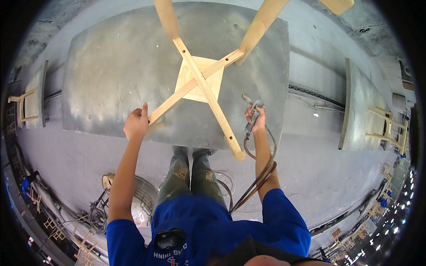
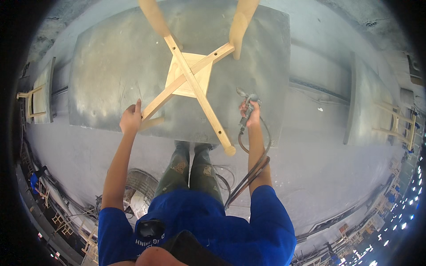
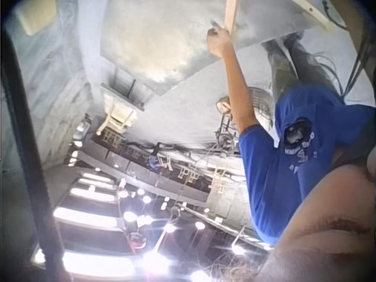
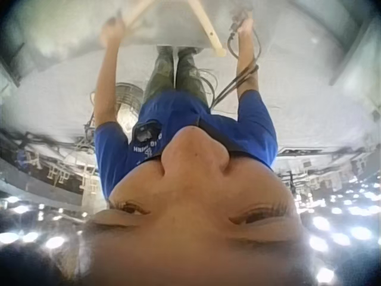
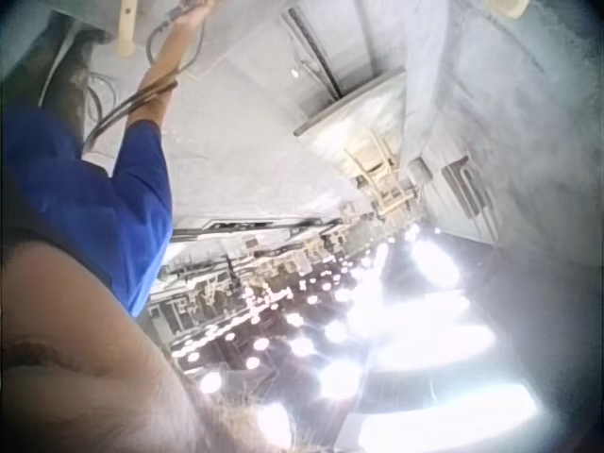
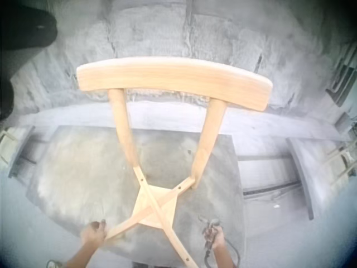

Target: The person uses a handheld spray gun to apply a light-colored finish to a wooden chair frame. They repeatedly reposition the chair on a metal platform to coat different sides, including legs, seat, and backrest, then move to a second chair and repeat the process.

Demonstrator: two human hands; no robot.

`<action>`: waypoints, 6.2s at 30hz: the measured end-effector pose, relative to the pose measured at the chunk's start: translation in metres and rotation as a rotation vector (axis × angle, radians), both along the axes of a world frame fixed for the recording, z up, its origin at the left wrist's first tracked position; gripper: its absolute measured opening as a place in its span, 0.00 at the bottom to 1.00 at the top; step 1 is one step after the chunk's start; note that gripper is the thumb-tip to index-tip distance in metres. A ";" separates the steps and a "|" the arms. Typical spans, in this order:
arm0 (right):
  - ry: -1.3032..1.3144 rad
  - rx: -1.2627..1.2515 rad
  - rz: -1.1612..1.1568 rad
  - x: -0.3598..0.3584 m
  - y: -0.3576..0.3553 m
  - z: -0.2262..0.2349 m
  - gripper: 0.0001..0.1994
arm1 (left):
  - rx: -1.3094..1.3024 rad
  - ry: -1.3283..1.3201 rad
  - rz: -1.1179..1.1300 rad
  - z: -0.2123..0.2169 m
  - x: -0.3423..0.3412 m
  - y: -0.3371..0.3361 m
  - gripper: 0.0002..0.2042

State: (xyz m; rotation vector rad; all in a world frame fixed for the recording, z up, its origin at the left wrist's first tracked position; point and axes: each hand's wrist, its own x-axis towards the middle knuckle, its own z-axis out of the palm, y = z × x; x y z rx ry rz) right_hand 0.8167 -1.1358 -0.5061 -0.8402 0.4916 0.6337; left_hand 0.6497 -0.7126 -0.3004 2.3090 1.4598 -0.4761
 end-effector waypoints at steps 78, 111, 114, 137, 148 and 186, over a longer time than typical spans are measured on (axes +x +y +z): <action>-0.204 -0.930 0.528 -0.187 -0.098 -0.298 0.28 | -0.164 -0.670 0.429 -0.188 -0.065 0.131 0.32; -0.093 -1.075 0.759 -0.281 -0.210 -0.240 0.31 | 0.961 0.265 -2.172 -0.159 0.282 -0.204 0.66; -0.038 -1.016 0.806 -0.286 -0.212 -0.242 0.31 | 1.030 0.423 -2.129 -0.165 0.280 -0.209 0.67; -0.097 -1.129 0.900 -0.276 -0.227 -0.225 0.30 | 1.235 0.765 -2.042 -0.187 0.277 -0.225 0.75; -0.161 -1.130 0.927 -0.286 -0.215 -0.228 0.33 | 1.228 0.798 -2.057 -0.202 0.293 -0.233 0.74; -0.214 -1.135 0.965 -0.299 -0.247 -0.242 0.32 | 0.927 0.390 -2.275 -0.155 0.259 -0.193 0.32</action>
